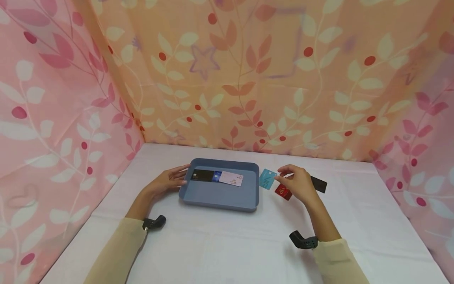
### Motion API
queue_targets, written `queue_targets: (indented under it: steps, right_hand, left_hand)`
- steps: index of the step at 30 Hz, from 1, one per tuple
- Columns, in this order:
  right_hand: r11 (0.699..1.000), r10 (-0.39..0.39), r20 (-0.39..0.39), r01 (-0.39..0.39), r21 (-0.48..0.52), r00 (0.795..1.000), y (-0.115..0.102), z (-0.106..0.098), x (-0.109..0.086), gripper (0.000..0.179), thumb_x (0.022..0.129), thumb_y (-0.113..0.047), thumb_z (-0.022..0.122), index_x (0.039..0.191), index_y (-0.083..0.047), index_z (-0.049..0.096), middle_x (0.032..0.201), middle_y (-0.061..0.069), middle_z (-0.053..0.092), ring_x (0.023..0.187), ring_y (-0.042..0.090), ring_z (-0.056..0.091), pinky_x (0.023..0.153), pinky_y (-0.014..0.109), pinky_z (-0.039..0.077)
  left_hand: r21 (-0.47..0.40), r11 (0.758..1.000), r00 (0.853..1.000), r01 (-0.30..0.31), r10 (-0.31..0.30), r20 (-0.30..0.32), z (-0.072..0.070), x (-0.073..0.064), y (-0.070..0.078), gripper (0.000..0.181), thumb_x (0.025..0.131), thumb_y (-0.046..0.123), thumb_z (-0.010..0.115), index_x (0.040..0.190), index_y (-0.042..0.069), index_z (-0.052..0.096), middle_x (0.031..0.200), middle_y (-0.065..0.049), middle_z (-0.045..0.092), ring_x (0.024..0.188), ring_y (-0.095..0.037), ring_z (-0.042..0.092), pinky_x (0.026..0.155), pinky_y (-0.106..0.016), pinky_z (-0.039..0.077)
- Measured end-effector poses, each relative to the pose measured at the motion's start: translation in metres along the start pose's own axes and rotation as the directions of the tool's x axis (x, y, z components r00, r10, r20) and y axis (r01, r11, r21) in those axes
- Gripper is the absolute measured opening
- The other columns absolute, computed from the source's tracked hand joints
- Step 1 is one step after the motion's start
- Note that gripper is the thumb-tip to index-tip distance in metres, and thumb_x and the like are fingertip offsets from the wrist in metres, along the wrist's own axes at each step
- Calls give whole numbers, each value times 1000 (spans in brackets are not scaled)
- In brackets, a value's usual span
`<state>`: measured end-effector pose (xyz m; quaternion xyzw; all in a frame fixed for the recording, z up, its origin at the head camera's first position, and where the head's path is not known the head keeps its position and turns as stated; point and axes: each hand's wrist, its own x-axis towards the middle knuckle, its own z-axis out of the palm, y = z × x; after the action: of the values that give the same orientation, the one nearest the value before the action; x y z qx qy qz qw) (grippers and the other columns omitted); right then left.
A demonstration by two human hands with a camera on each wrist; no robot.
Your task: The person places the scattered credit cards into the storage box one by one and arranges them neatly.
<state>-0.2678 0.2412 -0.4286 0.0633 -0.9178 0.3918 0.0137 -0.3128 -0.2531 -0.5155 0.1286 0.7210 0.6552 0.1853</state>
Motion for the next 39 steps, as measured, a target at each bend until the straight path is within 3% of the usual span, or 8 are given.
queue_targets:
  steps: [5,13,22,32,39]
  right_hand:
    - [999,35,-17,-35,11,999,9,-2,1,48,96,-38,70,128,-3,64,121,21,67,100,33,66,75,33,58]
    - [999,44,-48,-43,23,998,22,-4,6,48,97,-32,70,131,1,62,123,24,66,102,36,66,73,28,55]
    - [996,91,-40,-91,1,995,37,-2,9,52,96,-31,71,136,0,58,131,26,61,115,42,60,92,53,55]
    - [993,115,10,-114,-42,993,51,1,8,61,95,-29,72,142,2,52,140,31,53,124,47,51,98,61,49]
    - [991,103,8,-102,-86,995,57,3,11,61,93,-23,74,141,6,51,138,35,51,127,52,48,101,66,44]
  left_hand:
    - [-5,1000,1000,5,-5,-8,0,1,0,72,93,10,75,156,22,43,161,-8,39,148,-26,37,103,-42,50]
    - [-7,1000,1000,-16,16,5,-4,4,1,74,93,8,74,157,19,40,161,-13,36,148,-30,34,100,-39,52]
    - [-12,1000,1000,-19,19,12,-4,1,1,73,93,7,74,157,19,40,161,-11,36,148,-30,34,99,-39,53]
    - [-12,1000,1000,5,-5,-1,-2,-1,-4,72,93,8,74,156,22,42,161,-8,38,148,-27,36,101,-41,52]
    - [-12,1000,1000,-12,12,9,-2,1,-3,73,93,9,75,157,21,41,162,-10,37,148,-28,35,100,-41,52]
